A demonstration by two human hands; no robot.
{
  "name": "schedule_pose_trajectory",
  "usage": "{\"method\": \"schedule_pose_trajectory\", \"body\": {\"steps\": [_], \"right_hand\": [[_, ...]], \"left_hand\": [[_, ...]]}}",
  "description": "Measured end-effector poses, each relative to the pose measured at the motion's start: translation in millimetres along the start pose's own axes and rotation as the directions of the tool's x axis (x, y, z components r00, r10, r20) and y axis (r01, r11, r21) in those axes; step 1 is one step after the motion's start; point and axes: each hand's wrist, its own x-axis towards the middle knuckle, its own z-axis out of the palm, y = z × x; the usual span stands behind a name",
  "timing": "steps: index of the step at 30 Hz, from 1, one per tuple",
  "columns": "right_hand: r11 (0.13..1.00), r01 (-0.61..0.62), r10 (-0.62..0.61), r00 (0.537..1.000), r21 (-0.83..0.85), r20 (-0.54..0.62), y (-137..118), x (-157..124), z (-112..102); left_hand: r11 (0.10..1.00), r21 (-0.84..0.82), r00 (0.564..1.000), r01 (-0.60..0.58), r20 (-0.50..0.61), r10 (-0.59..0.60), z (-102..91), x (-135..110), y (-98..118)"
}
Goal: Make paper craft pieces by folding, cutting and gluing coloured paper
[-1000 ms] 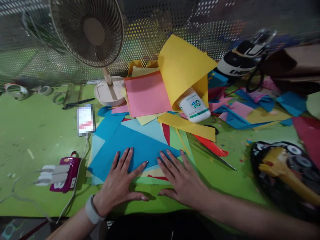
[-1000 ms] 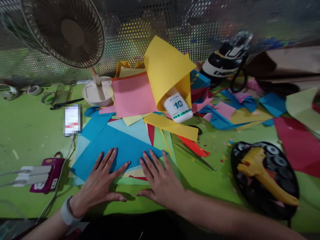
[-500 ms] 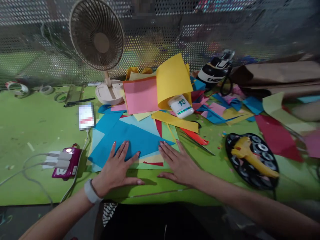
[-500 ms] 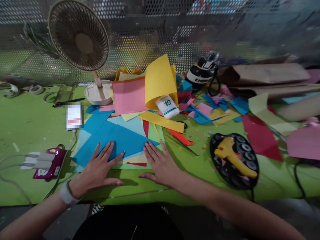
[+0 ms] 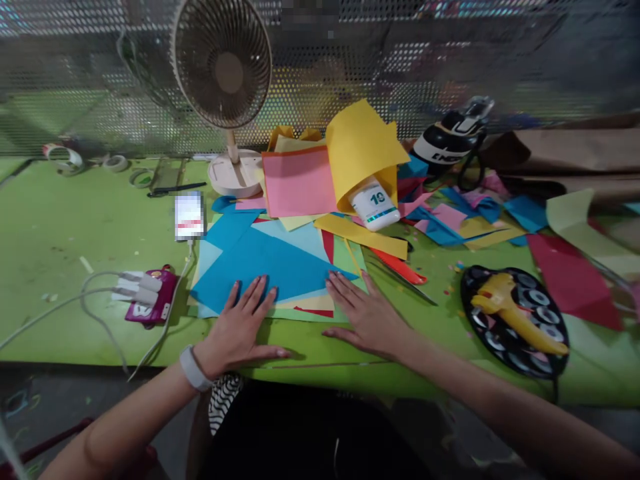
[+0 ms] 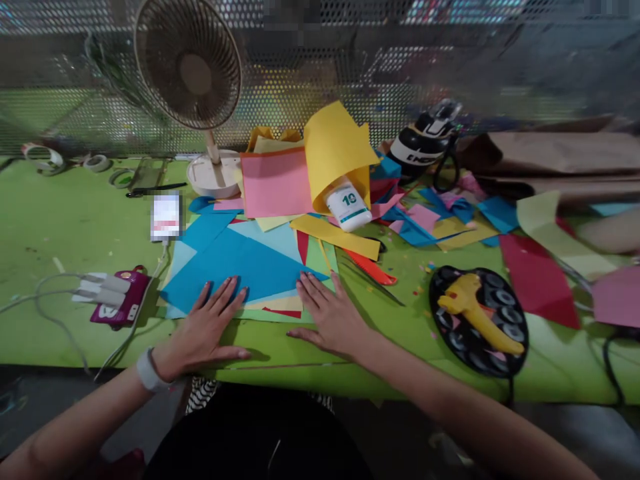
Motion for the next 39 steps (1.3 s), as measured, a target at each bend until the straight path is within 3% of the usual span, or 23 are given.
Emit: {"method": "schedule_pose_trajectory", "body": {"steps": [6, 10, 13, 17, 20, 28, 31, 35, 39], "right_hand": [[1.0, -0.014, 0.013, 1.0, 0.012, 0.016, 6, -10, 4], [0.997, -0.083, 0.083, 0.996, 0.006, 0.033, 9, -8, -10], [0.995, -0.101, 0.101, 0.995, 0.011, 0.019, -6, 18, -25], [0.977, 0.136, -0.151, 0.985, 0.167, 0.084, -36, 64, -25], [0.954, 0.176, -0.215, 0.966, 0.241, 0.145, -39, 69, -13], [0.993, 0.002, -0.014, 0.994, 0.115, 0.104, 16, 0, 0], [0.996, -0.027, 0.019, 0.996, 0.088, 0.085, 27, -13, -3], [0.991, -0.04, 0.036, 0.999, 0.127, 0.036, 33, 0, -18], [0.961, -0.187, 0.19, 0.982, 0.204, 0.007, 33, 44, -28]], "left_hand": [[0.997, 0.063, 0.999, 0.052, -0.006, -0.052, -11.3, -50, -19], [0.996, 0.079, 0.999, 0.042, -0.01, -0.042, -14.7, -61, -24], [0.996, 0.077, 0.999, 0.04, -0.03, -0.037, -15.2, -60, -25], [0.994, 0.105, 0.999, 0.022, -0.049, -0.017, -13.7, -57, -26], [0.993, 0.119, 0.998, 0.006, -0.057, 0.001, -13.0, -59, -29], [0.987, 0.159, 0.999, 0.012, -0.04, -0.005, -17.3, -80, -38], [0.985, 0.173, 0.999, 0.024, -0.027, -0.02, -19.2, -85, -40], [0.984, 0.173, 0.999, 0.03, -0.023, -0.027, -23.2, -84, -37], [0.984, 0.174, 0.999, -0.039, -0.003, 0.04, -26.9, -84, -26]]}}
